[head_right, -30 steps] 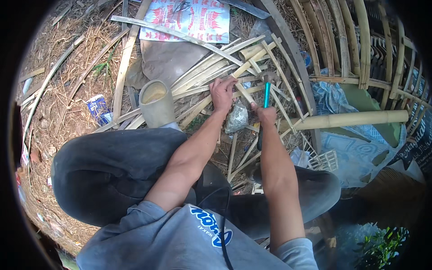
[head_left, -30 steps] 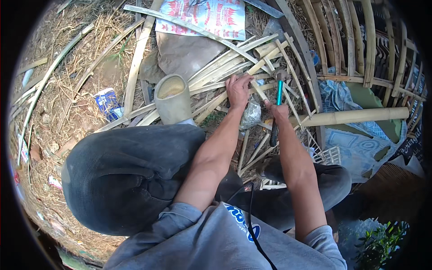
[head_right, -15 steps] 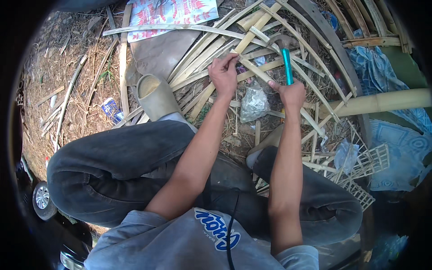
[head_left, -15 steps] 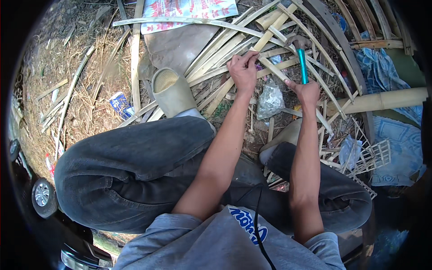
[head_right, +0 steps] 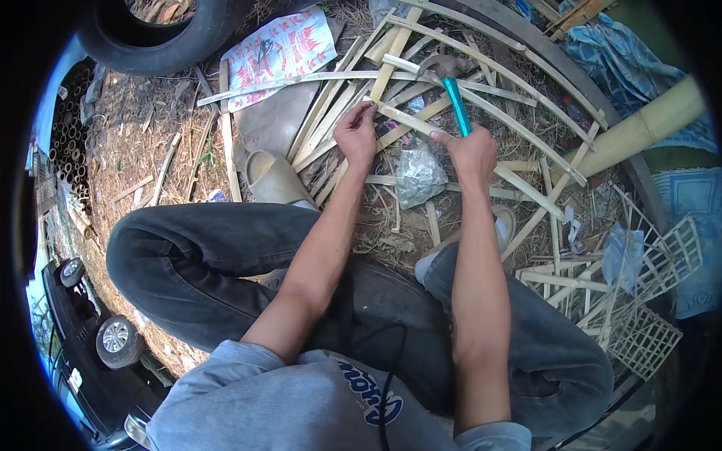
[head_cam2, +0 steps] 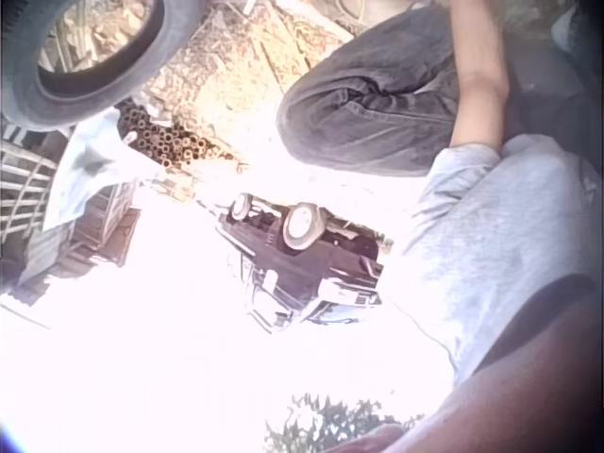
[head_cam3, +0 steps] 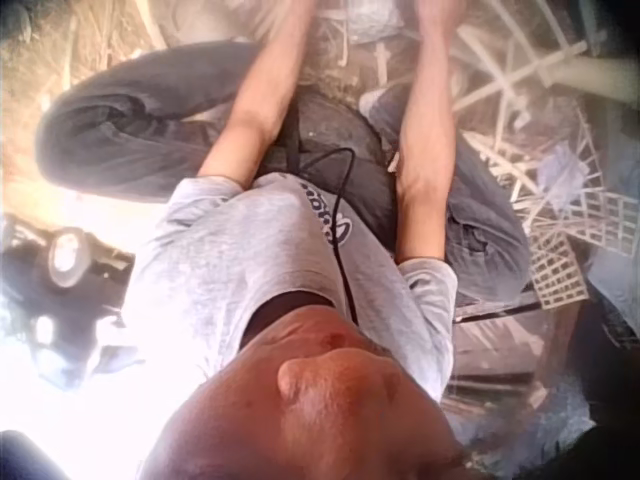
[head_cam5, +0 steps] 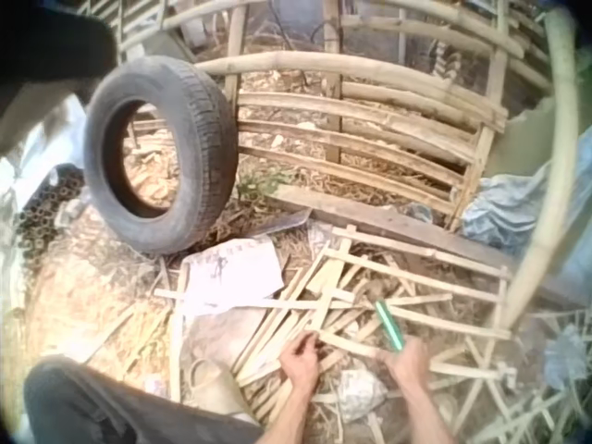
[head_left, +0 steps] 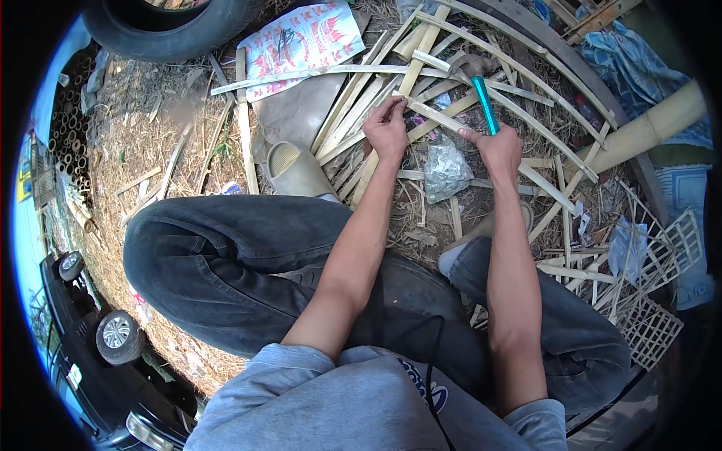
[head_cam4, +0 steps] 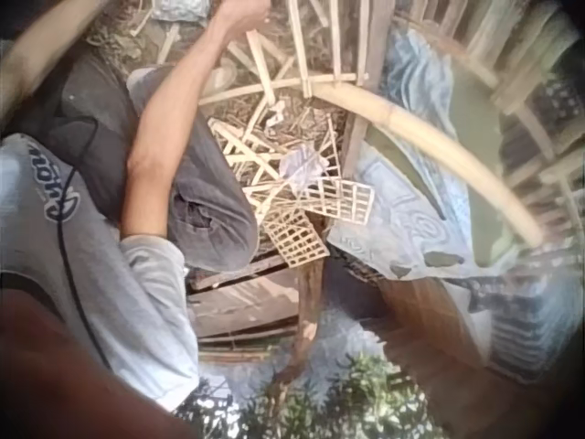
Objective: The person trims thin bamboo strips using a large knife and then secures them onto a wooden frame by driving nails with a hammer.
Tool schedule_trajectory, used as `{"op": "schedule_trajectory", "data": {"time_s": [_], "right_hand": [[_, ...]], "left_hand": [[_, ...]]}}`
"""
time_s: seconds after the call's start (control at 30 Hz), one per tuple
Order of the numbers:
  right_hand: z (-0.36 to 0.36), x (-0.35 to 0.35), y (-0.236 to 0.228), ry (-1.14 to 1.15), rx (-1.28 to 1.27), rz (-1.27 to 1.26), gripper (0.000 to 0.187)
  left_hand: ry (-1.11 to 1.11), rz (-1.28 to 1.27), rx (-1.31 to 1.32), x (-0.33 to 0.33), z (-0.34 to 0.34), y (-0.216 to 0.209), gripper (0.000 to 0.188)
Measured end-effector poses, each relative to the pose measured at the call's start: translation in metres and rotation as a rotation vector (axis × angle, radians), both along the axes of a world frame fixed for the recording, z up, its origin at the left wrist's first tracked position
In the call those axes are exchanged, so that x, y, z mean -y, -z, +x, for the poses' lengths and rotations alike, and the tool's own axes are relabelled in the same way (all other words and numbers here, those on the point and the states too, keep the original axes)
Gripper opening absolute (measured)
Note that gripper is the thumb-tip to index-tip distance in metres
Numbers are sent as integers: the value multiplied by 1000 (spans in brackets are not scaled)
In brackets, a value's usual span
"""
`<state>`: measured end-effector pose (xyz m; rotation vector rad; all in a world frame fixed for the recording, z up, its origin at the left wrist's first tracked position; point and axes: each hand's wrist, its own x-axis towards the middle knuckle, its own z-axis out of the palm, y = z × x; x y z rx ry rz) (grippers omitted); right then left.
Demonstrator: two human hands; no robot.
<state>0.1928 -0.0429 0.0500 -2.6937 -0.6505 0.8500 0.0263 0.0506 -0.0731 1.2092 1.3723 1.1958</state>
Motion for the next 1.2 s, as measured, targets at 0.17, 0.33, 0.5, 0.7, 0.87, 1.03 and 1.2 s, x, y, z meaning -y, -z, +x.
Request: {"op": "schedule_trajectory", "data": {"time_s": [0.17, 0.33, 0.5, 0.7, 0.87, 1.03, 1.2], "right_hand": [[-12, 12, -11, -40, 81, 115, 72], [-42, 2, -9, 31, -87, 267, 66], [-59, -8, 23, -72, 77, 469, 47], [-66, -11, 36, -92, 176, 300, 42], [-76, -19, 22, 13, 88, 377, 35], [-82, 7, 25, -55, -20, 570, 39], [-107, 34, 5, 277, -492, 437, 59]], "left_hand": [[-26, 43, -55, 2, -5, -3, 16], [-26, 43, -88, 0, -9, 0, 16], [-30, 73, -152, 2, -4, -11, 17], [-47, 55, -206, 4, -9, -24, 16], [-71, 46, -189, 1, -4, -25, 17], [-87, 36, -195, 1, -7, -27, 16], [-67, -32, -154, 0, -11, -22, 17]]}}
